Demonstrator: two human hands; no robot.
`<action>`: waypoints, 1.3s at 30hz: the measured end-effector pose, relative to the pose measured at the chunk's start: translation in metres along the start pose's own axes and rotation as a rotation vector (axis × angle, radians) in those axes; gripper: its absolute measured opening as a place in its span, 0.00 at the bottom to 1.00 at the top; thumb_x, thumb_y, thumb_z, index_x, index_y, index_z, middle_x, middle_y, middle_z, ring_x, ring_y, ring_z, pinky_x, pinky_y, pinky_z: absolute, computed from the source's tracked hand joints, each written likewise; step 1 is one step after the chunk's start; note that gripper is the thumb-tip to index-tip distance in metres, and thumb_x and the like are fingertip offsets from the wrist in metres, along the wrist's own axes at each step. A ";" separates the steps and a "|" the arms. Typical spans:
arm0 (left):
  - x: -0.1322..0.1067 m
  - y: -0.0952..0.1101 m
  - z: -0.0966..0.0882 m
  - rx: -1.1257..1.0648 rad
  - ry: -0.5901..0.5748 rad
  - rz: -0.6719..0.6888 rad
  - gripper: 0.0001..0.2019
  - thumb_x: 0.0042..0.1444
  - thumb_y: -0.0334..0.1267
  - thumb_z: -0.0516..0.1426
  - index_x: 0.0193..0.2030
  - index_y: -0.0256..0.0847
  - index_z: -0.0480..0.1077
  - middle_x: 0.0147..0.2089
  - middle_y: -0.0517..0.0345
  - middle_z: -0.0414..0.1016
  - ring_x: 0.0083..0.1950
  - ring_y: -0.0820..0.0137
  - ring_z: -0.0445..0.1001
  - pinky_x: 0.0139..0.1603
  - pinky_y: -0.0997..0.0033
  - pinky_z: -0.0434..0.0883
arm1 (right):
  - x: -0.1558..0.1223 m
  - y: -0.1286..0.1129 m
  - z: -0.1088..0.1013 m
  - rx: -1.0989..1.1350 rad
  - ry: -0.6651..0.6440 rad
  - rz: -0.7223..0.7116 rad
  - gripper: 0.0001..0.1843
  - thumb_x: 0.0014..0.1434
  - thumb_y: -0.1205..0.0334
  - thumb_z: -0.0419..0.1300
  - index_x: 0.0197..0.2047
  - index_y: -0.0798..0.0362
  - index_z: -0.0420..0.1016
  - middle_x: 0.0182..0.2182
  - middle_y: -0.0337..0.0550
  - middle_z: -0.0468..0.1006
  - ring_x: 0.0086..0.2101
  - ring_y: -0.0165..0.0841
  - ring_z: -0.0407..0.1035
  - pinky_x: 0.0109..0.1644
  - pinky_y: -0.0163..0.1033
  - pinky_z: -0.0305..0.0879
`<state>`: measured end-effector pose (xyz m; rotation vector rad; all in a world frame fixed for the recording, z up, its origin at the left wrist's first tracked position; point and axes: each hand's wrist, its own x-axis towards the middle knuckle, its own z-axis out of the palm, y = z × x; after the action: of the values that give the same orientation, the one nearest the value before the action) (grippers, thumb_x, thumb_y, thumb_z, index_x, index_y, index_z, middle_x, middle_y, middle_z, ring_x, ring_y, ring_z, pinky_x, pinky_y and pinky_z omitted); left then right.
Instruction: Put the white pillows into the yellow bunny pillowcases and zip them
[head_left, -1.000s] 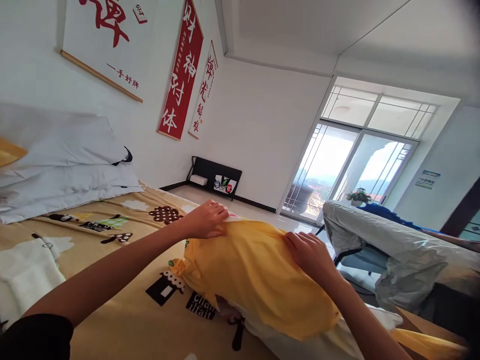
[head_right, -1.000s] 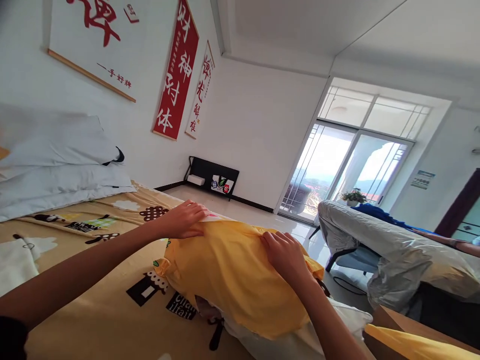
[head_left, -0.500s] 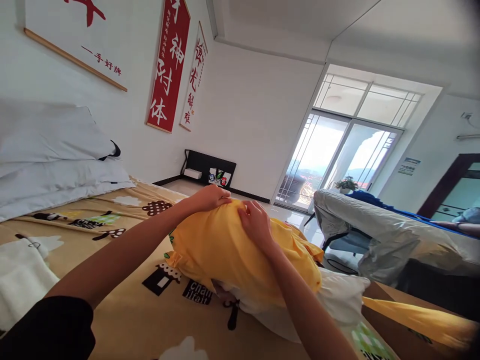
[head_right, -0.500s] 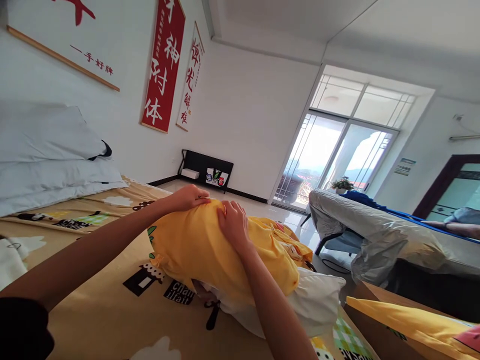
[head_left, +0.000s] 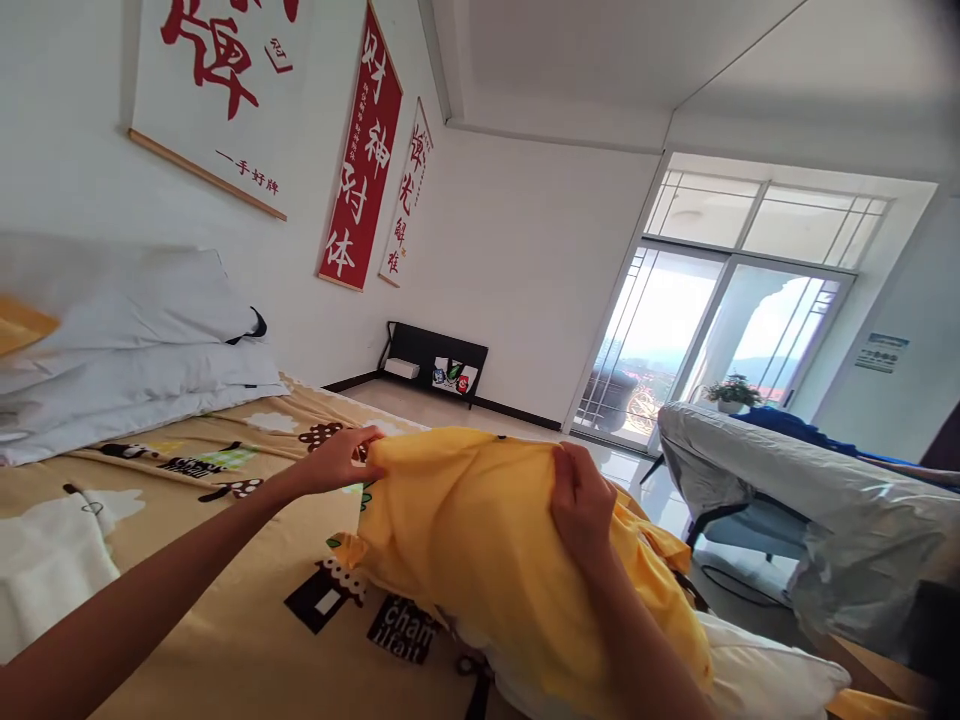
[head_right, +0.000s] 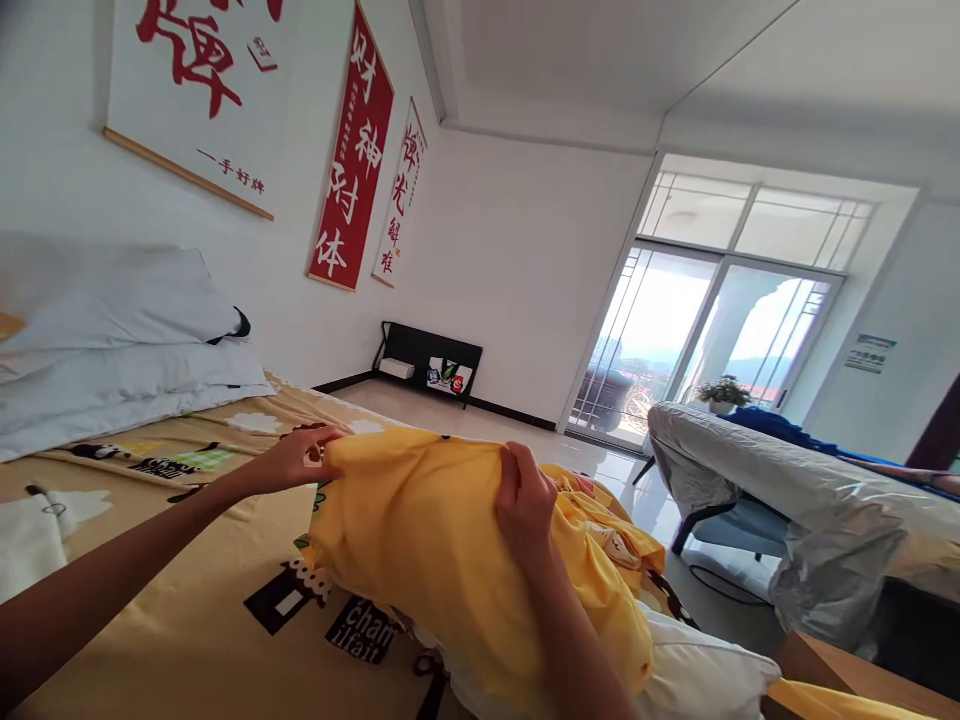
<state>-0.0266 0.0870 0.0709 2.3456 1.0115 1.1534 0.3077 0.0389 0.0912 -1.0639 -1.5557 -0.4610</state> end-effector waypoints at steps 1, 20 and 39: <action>-0.004 -0.006 0.005 -0.081 0.065 -0.045 0.19 0.49 0.55 0.62 0.34 0.39 0.70 0.33 0.58 0.72 0.34 0.68 0.69 0.34 0.73 0.64 | 0.000 0.003 -0.002 -0.005 -0.079 -0.004 0.15 0.65 0.53 0.47 0.32 0.49 0.68 0.18 0.34 0.66 0.20 0.29 0.59 0.27 0.34 0.55; 0.017 0.056 0.040 -0.426 0.357 0.031 0.19 0.56 0.56 0.57 0.30 0.40 0.65 0.27 0.62 0.65 0.29 0.73 0.64 0.29 0.75 0.63 | 0.004 0.061 -0.040 -0.252 -0.081 -0.027 0.20 0.63 0.53 0.44 0.30 0.49 0.72 0.18 0.39 0.71 0.19 0.31 0.62 0.26 0.35 0.52; 0.022 0.045 0.072 -0.191 0.063 0.286 0.18 0.58 0.48 0.58 0.51 0.42 0.68 0.49 0.50 0.72 0.49 0.64 0.70 0.45 0.67 0.69 | -0.058 0.086 -0.078 -0.189 -0.100 -0.208 0.10 0.63 0.57 0.55 0.33 0.49 0.74 0.23 0.41 0.79 0.21 0.32 0.72 0.28 0.35 0.67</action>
<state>0.0600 0.0722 0.0639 2.3632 0.5662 1.3687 0.4197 0.0009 0.0385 -1.0858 -1.7473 -0.7182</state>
